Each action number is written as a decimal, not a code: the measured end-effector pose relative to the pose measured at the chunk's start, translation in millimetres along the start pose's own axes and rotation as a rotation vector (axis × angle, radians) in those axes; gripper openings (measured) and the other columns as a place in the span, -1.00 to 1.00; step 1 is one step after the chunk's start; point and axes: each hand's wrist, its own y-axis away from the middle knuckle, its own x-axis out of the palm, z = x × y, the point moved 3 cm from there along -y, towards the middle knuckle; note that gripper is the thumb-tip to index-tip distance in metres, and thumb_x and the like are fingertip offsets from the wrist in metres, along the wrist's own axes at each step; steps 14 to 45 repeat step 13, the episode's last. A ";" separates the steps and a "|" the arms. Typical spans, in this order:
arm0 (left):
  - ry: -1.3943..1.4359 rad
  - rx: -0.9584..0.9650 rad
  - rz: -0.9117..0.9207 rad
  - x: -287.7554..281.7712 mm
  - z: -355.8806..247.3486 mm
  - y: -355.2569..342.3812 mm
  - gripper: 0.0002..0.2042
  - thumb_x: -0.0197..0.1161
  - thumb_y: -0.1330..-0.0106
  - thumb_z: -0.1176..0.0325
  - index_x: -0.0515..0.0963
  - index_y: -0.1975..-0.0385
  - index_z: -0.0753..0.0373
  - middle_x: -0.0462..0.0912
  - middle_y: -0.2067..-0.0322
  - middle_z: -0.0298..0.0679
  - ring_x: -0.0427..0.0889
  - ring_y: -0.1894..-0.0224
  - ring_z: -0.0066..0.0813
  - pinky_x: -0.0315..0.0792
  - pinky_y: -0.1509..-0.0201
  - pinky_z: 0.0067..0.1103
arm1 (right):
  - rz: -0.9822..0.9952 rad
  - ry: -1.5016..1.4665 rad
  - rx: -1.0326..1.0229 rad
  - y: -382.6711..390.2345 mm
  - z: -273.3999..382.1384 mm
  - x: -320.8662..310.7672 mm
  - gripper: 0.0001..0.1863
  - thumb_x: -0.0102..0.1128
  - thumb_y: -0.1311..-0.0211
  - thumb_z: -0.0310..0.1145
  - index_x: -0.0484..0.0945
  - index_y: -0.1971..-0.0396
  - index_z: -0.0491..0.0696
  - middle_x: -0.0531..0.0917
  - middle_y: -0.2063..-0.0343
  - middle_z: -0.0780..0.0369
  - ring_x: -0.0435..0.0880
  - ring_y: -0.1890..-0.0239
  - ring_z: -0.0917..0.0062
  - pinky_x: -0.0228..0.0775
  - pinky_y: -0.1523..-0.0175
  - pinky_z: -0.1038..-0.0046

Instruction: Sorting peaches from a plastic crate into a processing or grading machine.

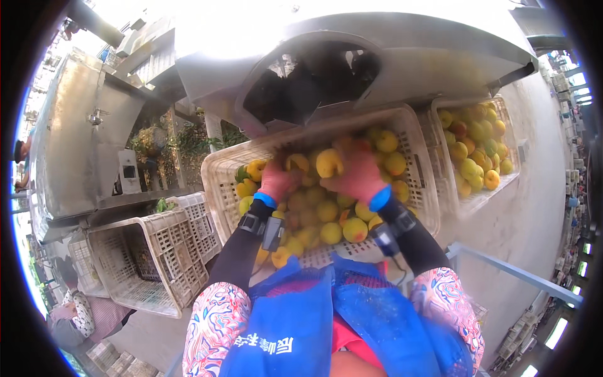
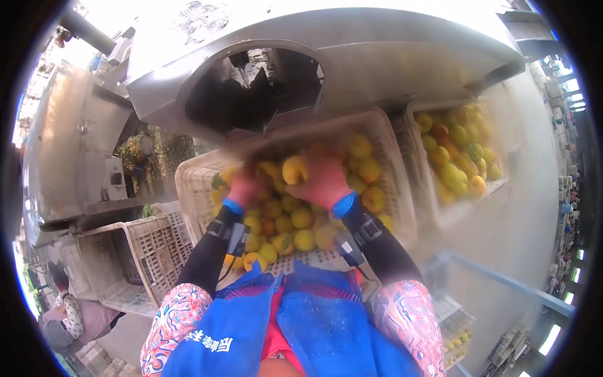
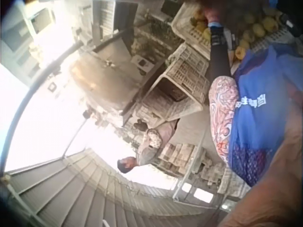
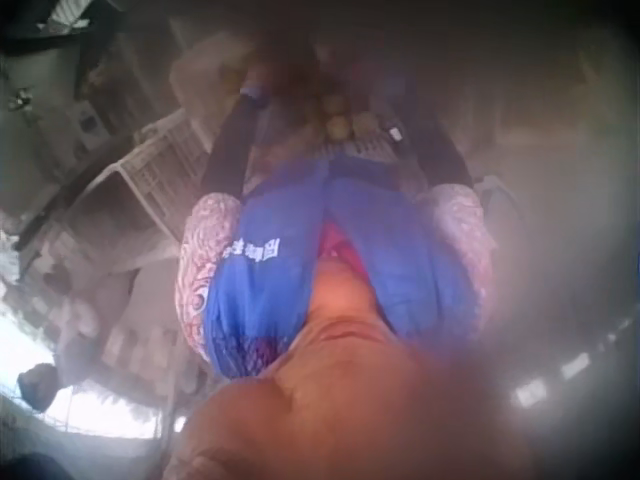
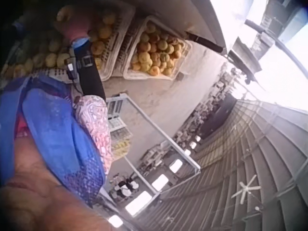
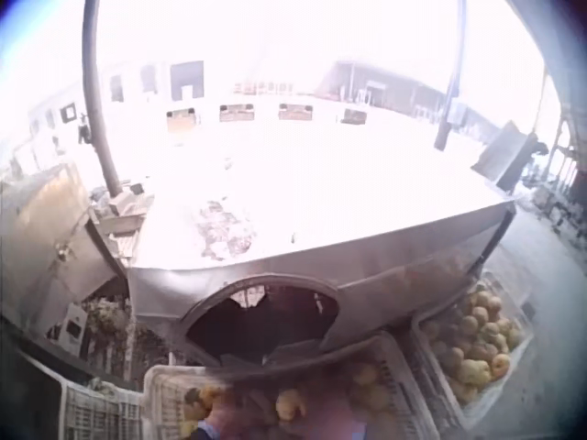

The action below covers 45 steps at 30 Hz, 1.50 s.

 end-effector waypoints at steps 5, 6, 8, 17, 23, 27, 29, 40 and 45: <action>1.368 -0.056 -0.028 -42.7 -16.9 49.9 -0.27 0.30 -0.18 0.33 0.22 -0.39 0.28 0.56 -0.06 -0.16 0.63 -0.02 -0.32 0.59 0.02 -0.43 | 0.001 -0.341 0.042 -39.6 63.5 -78.7 -0.08 0.58 0.25 -0.14 0.40 -0.21 -0.16 0.64 0.02 -0.01 0.65 0.01 0.08 0.50 -0.05 0.13; 1.422 -0.034 -0.030 -48.2 -22.1 58.8 -0.24 0.33 -0.16 0.31 0.20 -0.40 0.27 0.54 -0.11 -0.13 0.61 -0.06 -0.25 0.57 -0.08 -0.37 | -0.014 -0.372 0.054 -46.9 71.0 -84.3 -0.06 0.58 0.26 -0.16 0.39 -0.22 -0.18 0.63 0.01 -0.02 0.65 0.00 0.08 0.50 -0.05 0.14; 1.514 0.007 -0.058 -53.9 -25.8 74.2 -0.22 0.34 -0.15 0.29 0.20 -0.41 0.27 0.52 -0.14 -0.12 0.59 -0.10 -0.23 0.54 -0.14 -0.34 | -0.181 -0.319 0.066 -56.6 83.0 -85.2 -0.05 0.57 0.25 -0.17 0.37 -0.25 -0.15 0.64 0.01 -0.01 0.65 0.01 0.07 0.50 -0.06 0.14; 1.547 0.108 -0.064 -72.1 -44.3 94.9 -0.17 0.40 -0.12 0.24 0.19 -0.43 0.19 0.50 -0.18 -0.12 0.54 -0.18 -0.19 0.46 -0.26 -0.26 | -0.387 -0.334 -0.039 -82.6 88.9 -64.5 0.12 0.55 0.21 -0.16 0.17 -0.45 -0.03 0.64 -0.01 0.01 0.63 0.00 0.03 0.47 -0.13 0.09; 1.547 0.108 -0.064 -72.1 -44.3 94.9 -0.17 0.40 -0.12 0.24 0.19 -0.43 0.19 0.50 -0.18 -0.12 0.54 -0.18 -0.19 0.46 -0.26 -0.26 | -0.387 -0.334 -0.039 -82.6 88.9 -64.5 0.12 0.55 0.21 -0.16 0.17 -0.45 -0.03 0.64 -0.01 0.01 0.63 0.00 0.03 0.47 -0.13 0.09; 1.547 0.108 -0.064 -72.1 -44.3 94.9 -0.17 0.40 -0.12 0.24 0.19 -0.43 0.19 0.50 -0.18 -0.12 0.54 -0.18 -0.19 0.46 -0.26 -0.26 | -0.387 -0.334 -0.039 -82.6 88.9 -64.5 0.12 0.55 0.21 -0.16 0.17 -0.45 -0.03 0.64 -0.01 0.01 0.63 0.00 0.03 0.47 -0.13 0.09; 1.547 0.108 -0.064 -72.1 -44.3 94.9 -0.17 0.40 -0.12 0.24 0.19 -0.43 0.19 0.50 -0.18 -0.12 0.54 -0.18 -0.19 0.46 -0.26 -0.26 | -0.387 -0.334 -0.039 -82.6 88.9 -64.5 0.12 0.55 0.21 -0.16 0.17 -0.45 -0.03 0.64 -0.01 0.01 0.63 0.00 0.03 0.47 -0.13 0.09; 1.547 0.108 -0.064 -72.1 -44.3 94.9 -0.17 0.40 -0.12 0.24 0.19 -0.43 0.19 0.50 -0.18 -0.12 0.54 -0.18 -0.19 0.46 -0.26 -0.26 | -0.387 -0.334 -0.039 -82.6 88.9 -64.5 0.12 0.55 0.21 -0.16 0.17 -0.45 -0.03 0.64 -0.01 0.01 0.63 0.00 0.03 0.47 -0.13 0.09; 1.547 0.108 -0.064 -72.1 -44.3 94.9 -0.17 0.40 -0.12 0.24 0.19 -0.43 0.19 0.50 -0.18 -0.12 0.54 -0.18 -0.19 0.46 -0.26 -0.26 | -0.387 -0.334 -0.039 -82.6 88.9 -64.5 0.12 0.55 0.21 -0.16 0.17 -0.45 -0.03 0.64 -0.01 0.01 0.63 0.00 0.03 0.47 -0.13 0.09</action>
